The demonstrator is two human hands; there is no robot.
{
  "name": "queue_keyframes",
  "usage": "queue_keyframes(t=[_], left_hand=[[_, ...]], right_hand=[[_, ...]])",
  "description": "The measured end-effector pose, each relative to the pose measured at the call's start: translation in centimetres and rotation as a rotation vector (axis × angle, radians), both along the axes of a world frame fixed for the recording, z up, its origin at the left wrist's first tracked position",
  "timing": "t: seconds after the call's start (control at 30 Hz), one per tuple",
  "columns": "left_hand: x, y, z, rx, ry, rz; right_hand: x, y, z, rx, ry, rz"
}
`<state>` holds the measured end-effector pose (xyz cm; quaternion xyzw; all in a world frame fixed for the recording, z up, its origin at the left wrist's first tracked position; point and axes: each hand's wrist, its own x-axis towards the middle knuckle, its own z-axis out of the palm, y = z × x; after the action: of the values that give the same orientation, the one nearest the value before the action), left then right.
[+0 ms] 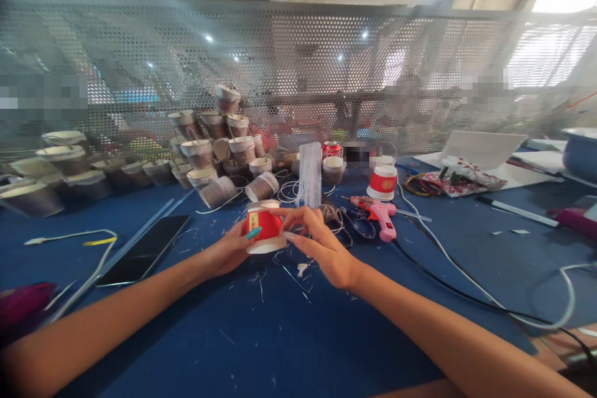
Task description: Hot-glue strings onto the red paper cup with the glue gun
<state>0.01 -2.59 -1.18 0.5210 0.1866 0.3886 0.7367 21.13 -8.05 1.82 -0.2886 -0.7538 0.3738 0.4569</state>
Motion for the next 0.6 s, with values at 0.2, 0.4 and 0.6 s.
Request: queue_keyframes(t=[0.2,0.4,0.6], left_hand=[[-0.1,0.1,0.0,-0.038,0.016,0.006],[0.0,0.1,-0.1,-0.046,0.024,0.026],[0.2,-0.3,0.4,0.007,0.048,0.016]], right_hand=[[-0.2,1.1,-0.5,-0.105,0.298,-0.033],[0.3,1.1,-0.7,0.03,0.304,-0.193],[0.2,-0.3,0.3,0.146,-0.137,-0.025]])
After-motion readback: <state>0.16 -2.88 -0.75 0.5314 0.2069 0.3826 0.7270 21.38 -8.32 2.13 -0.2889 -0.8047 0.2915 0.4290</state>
